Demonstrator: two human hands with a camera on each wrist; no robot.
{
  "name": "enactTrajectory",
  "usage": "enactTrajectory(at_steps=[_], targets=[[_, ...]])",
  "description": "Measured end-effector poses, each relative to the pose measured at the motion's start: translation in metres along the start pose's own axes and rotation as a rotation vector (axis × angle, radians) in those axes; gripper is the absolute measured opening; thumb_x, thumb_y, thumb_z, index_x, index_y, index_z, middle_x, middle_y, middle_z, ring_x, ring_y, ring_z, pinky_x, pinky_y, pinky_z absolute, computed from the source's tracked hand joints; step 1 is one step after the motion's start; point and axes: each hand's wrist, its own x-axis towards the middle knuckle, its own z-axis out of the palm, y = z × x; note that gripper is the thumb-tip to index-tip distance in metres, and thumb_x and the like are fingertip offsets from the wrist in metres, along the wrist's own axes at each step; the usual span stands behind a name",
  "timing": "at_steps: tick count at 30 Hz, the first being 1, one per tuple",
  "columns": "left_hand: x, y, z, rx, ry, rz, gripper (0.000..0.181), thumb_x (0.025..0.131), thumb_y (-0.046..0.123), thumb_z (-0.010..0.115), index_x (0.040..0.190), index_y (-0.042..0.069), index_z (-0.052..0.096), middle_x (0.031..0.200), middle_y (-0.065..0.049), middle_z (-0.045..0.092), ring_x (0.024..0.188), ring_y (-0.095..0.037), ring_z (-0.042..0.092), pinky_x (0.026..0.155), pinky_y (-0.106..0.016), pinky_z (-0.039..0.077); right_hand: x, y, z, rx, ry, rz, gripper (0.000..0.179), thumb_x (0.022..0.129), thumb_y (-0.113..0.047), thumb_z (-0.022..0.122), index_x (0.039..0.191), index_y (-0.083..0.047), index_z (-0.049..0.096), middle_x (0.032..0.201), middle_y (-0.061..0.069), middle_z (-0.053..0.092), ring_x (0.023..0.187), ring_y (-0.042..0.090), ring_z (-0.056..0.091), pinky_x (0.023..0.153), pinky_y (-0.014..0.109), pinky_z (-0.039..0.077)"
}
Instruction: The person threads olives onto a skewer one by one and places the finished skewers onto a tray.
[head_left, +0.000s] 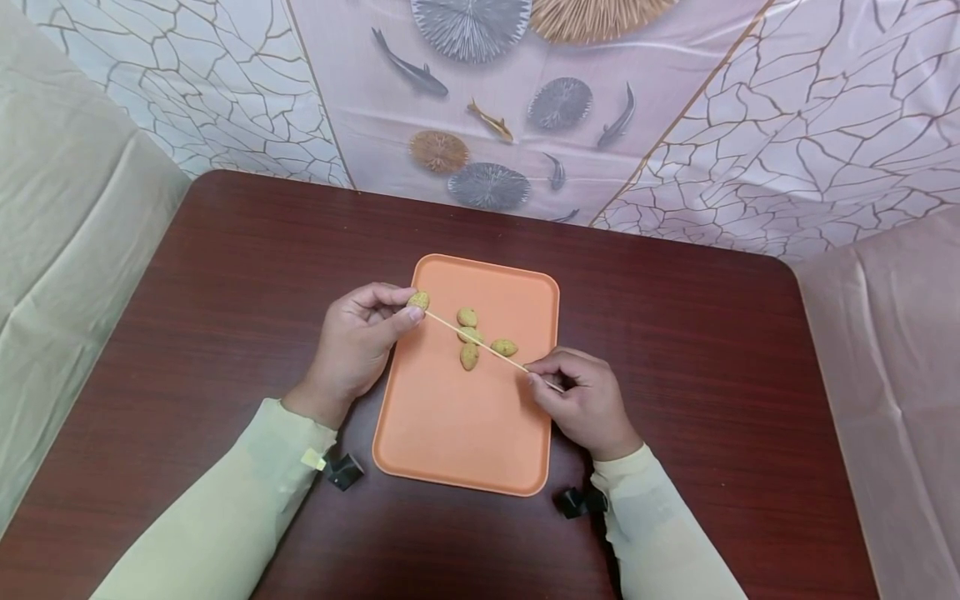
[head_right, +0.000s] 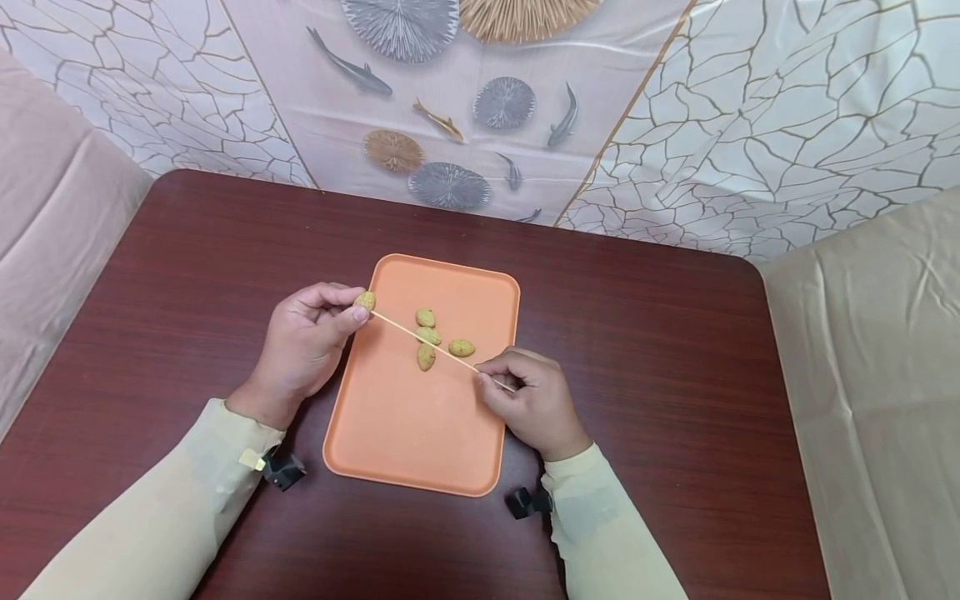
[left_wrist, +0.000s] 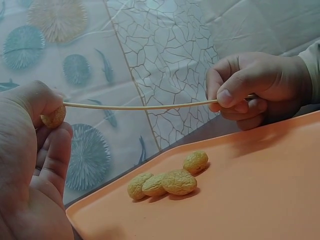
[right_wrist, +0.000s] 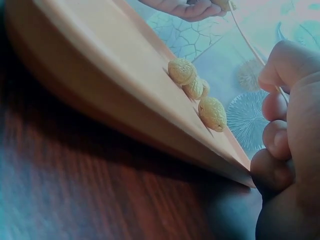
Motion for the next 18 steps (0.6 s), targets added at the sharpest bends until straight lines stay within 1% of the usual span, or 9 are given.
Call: enactTrajectory(at_steps=[10,16,18], targets=[[-0.0012,0.0013,0.0025,0.018,-0.003,-0.003,0.045,0.095,-0.021,0.071,0.104,0.020,0.084,0.112,0.001,0.078,0.103,-0.009,0.079,0.090,-0.023,0.069,-0.0005,0.0012,-0.0001,0.008,0.004,-0.011,0.014,0.091,0.005,0.087,0.097,-0.007,0.086,0.074,-0.002,0.066,0.063,0.006,0.051,0.054,0.018,0.041],[-0.0017,0.0009,0.0030,0.019,-0.003,0.002,0.040,0.094,-0.022,0.071,0.104,0.016,0.083,0.112,0.001,0.079,0.102,-0.009,0.079,0.090,-0.024,0.069,0.0003,-0.0003,0.0003,0.009,0.006,-0.005,0.013,0.091,0.005,0.087,0.097,-0.007,0.087,0.075,-0.002,0.068,0.064,0.006,0.052,0.055,0.018,0.041],[-0.0019,0.0008,0.0032,0.024,-0.003,0.002,0.040,0.094,-0.022,0.072,0.104,0.016,0.083,0.112,0.001,0.079,0.103,-0.009,0.079,0.090,-0.024,0.069,0.0002,-0.0002,0.0005,0.009,0.007,-0.004,0.013,0.091,0.005,0.087,0.096,-0.007,0.087,0.075,-0.002,0.068,0.064,0.006,0.052,0.055,0.018,0.041]])
